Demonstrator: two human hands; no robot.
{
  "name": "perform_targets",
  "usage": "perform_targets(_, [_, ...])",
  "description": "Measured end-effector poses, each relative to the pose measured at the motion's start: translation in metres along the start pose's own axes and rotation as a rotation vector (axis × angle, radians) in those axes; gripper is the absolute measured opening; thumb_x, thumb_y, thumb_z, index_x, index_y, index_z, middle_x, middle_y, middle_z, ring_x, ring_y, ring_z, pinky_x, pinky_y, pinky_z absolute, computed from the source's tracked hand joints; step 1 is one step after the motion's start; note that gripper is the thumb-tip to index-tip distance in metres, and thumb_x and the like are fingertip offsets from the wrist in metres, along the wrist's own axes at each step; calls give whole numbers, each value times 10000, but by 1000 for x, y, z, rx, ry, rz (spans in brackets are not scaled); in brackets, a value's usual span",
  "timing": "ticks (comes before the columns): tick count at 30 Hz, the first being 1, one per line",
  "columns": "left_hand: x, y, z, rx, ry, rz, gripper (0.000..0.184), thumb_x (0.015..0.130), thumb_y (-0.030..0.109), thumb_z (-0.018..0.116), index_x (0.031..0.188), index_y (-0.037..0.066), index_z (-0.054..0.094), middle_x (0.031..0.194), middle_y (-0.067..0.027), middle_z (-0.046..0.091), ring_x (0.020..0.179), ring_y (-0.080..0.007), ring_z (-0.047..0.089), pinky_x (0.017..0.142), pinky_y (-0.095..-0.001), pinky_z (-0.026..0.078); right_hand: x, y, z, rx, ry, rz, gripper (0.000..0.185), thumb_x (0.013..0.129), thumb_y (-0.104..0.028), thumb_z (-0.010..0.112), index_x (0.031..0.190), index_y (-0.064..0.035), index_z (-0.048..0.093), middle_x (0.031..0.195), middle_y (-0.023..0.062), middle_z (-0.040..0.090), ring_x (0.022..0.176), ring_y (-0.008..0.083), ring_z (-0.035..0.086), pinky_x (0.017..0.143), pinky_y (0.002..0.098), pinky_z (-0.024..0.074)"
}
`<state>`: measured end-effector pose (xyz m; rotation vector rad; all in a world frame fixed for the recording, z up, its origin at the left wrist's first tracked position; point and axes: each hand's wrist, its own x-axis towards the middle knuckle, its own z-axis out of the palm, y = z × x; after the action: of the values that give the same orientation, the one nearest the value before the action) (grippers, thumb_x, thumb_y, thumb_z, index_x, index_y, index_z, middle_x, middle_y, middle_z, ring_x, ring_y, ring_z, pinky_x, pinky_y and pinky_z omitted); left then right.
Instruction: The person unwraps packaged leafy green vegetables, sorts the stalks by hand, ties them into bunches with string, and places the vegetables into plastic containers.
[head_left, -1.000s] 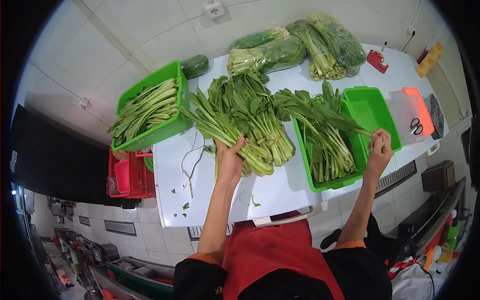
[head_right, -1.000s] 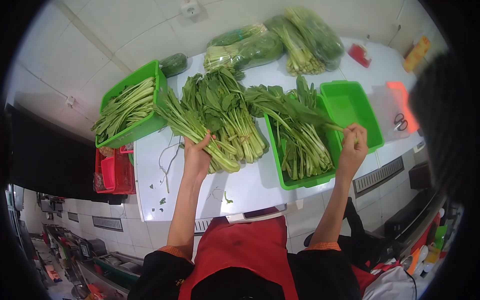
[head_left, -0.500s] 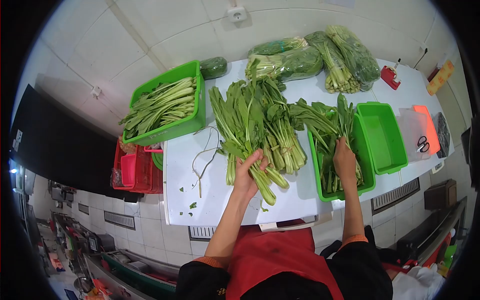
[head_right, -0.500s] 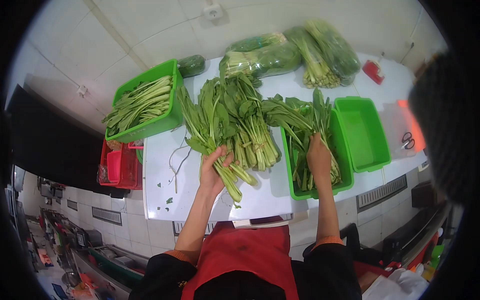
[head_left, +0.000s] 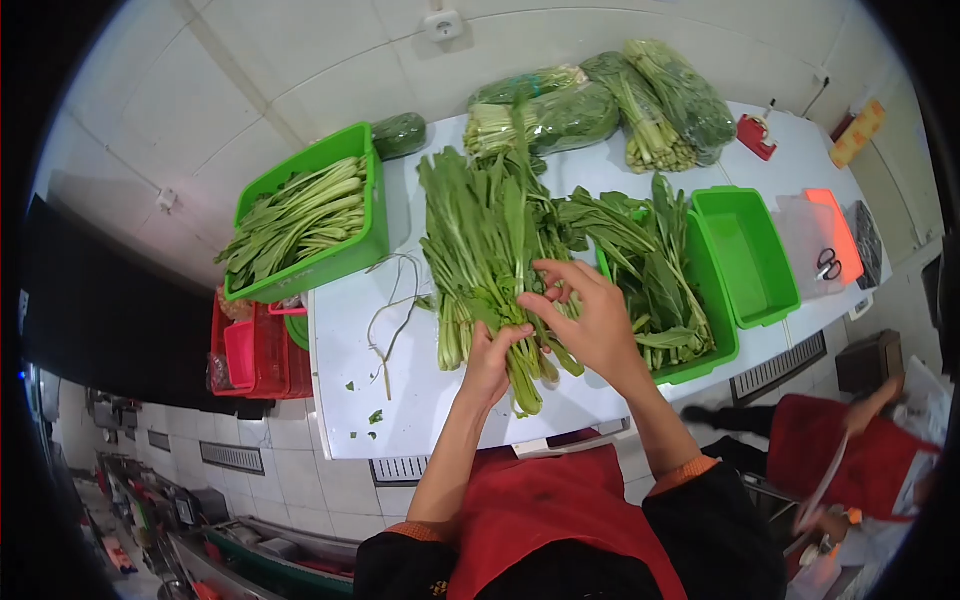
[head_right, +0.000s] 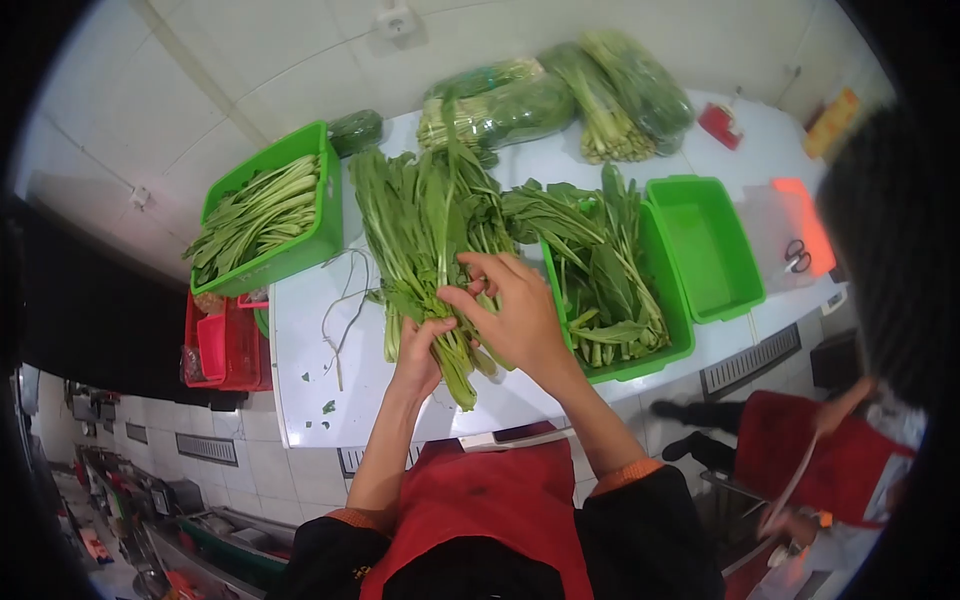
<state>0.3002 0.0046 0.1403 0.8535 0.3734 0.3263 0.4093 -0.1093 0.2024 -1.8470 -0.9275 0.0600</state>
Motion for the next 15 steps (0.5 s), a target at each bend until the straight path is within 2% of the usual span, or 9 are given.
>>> perform_targets(2, [2,-4,1,38,-44,-12,408,902,31,603,1272,19,433,1118,-130,619,887,-245,664,692,-375,576,4,-1,1,80,-44,93,237,866,-163,740,1061,-34,701,861,75,660,764,161,603,715,320,486])
perform_targets(4, [4,-9,9,115,107,27,418,918,67,610,1290,40,421,1116,-124,625,872,-237,668,711,-367,574,5,-4,-3,433,-30,441,202,888,-171,730,1016,-16,713,881,63,673,840,149,630,758,322,527])
perform_targets(6, [4,-5,20,87,120,14,408,928,81,604,1291,57,420,1126,-112,626,869,-231,666,720,-358,569,3,8,-3,374,-56,410,146,936,-146,670,1020,-27,684,924,55,681,873,131,645,735,320,553])
perform_targets(8, [6,-1,26,66,132,-1,397,939,95,598,1293,75,420,1135,-100,626,865,-224,664,729,-350,564,-2,18,-2,317,100,169,145,1004,-152,568,1107,-50,579,980,76,676,856,129,656,681,318,559])
perform_targets(9, [7,0,28,30,118,-12,378,944,103,590,1286,90,429,1165,-88,622,874,-217,663,734,-336,557,-3,19,-2,316,104,172,145,1004,-152,568,1107,-50,579,980,76,676,856,129,656,681,318,559])
perform_targets(11, [10,0,26,-2,101,-28,359,950,112,583,1278,104,438,1195,-77,618,884,-209,662,739,-322,550,-6,22,-3,761,191,272,139,1062,-178,449,1180,-105,460,866,31,600,699,81,569,594,265,501])
perform_targets(12, [12,-2,21,-38,130,-39,323,945,118,575,1242,109,449,1142,-58,618,853,-189,644,717,-308,534,-10,22,-10,761,197,275,139,1062,-178,449,1180,-105,460,866,31,600,699,81,569,594,265,501])
perform_targets(14, [19,-8,5,-71,160,-53,288,940,124,568,1206,114,459,1088,-39,618,822,-169,625,695,-294,519,-15,20,-33,1058,121,515,156,1084,-225,401,1220,-153,424,743,-27,438,596,55,395,534,226,385])
perform_targets(15, [25,-13,-7,-212,144,-62,266,923,114,566,1166,119,456,999,-22,593,773,-151,586,668,-290,501,-15,18,-37,1112,235,524,142,1079,-246,421,1195,-169,450,705,-48,313,562,53,260,484,218,260])
